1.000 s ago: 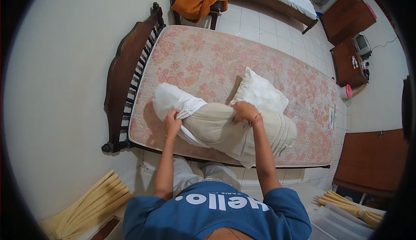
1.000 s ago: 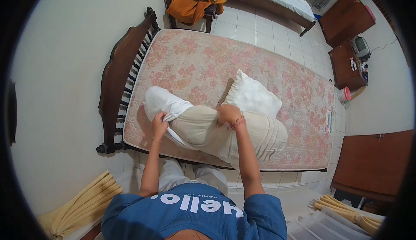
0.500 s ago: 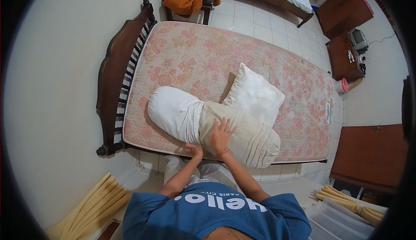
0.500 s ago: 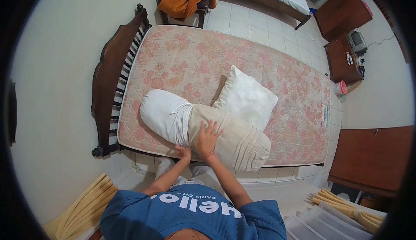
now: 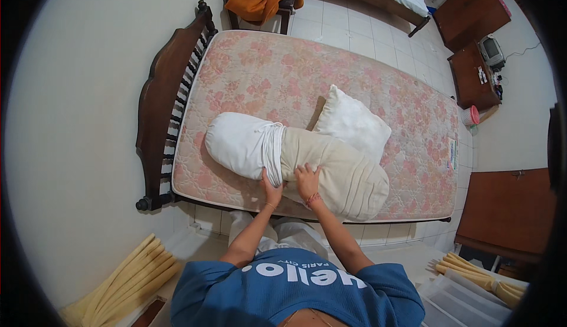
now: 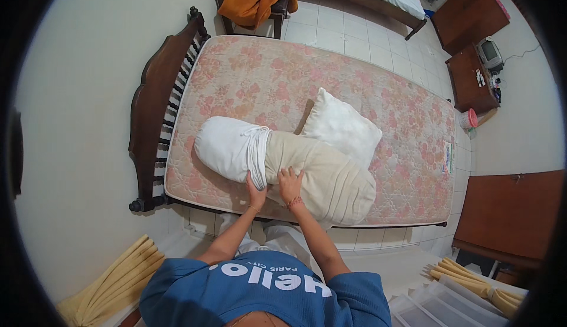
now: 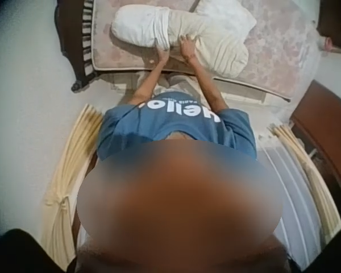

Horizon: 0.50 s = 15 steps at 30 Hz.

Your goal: Folding pillowcases and linens on a bed.

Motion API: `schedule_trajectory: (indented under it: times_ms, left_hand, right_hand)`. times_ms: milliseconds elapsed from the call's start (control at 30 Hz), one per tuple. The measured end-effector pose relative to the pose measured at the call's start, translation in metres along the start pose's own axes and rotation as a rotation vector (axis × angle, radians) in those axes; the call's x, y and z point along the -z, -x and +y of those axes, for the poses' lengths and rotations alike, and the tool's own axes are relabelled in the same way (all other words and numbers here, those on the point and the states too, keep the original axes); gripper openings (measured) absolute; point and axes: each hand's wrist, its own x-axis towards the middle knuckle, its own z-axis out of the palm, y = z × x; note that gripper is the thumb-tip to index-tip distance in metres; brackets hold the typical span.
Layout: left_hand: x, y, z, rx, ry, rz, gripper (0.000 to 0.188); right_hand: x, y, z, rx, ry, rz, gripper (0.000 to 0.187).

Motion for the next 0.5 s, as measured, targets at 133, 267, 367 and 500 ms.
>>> schedule_trajectory:
  times_ms: [133, 267, 367, 500]
  left_hand:
    - [0.013, -0.017, 0.054, 0.054, -0.022, -0.025, 0.07]
    - [0.037, -0.043, 0.092, -0.05, -0.19, 0.147, 0.052]
    - [0.098, -0.091, 0.08, -0.142, 0.06, 0.343, 0.04]
    - [0.141, -0.099, 0.123, 0.008, -0.106, 0.268, 0.035]
  right_hand:
    - [0.059, -0.032, 0.008, -0.059, -0.104, 0.005, 0.016]
    - [0.103, -0.044, 0.021, -0.088, -0.188, 0.078, 0.014]
    - [0.155, -0.044, 0.04, -0.171, -0.366, 0.073, 0.014]
    - [0.186, -0.035, 0.081, -0.281, -0.484, -0.123, 0.019]
